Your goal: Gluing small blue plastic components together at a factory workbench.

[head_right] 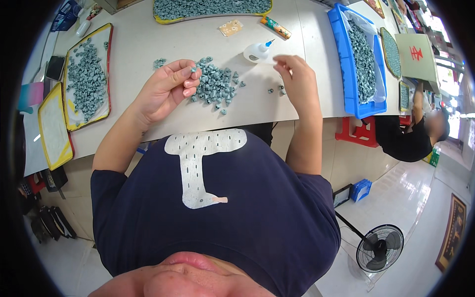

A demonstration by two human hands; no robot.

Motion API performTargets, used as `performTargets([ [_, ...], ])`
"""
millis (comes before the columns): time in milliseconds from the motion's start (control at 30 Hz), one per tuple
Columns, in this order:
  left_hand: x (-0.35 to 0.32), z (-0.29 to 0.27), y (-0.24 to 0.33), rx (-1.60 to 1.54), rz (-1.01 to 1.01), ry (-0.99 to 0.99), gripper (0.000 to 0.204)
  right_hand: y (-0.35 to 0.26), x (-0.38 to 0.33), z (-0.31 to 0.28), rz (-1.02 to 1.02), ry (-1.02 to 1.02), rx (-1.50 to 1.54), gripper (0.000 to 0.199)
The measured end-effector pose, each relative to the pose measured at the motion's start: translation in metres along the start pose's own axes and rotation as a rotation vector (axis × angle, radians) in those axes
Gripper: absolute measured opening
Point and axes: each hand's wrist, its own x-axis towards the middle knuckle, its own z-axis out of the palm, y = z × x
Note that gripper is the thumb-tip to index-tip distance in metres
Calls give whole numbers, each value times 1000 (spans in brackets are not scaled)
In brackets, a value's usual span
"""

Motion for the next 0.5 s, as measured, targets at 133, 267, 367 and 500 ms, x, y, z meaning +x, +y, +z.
performTargets([
  [133,2,1,-3,14,-12,25,16,3,-15,-6,39,-258,-167,23],
  [267,4,3,-5,11,-21,15,15,3,-24,-2,32,-319,-184,19],
  [367,3,5,-5,7,-24,-13,15,0,-26,-2,50,-318,-217,18],
  [500,2,11,-3,5,-22,-53,14,-10,-24,-5,4,-330,-188,18],
])
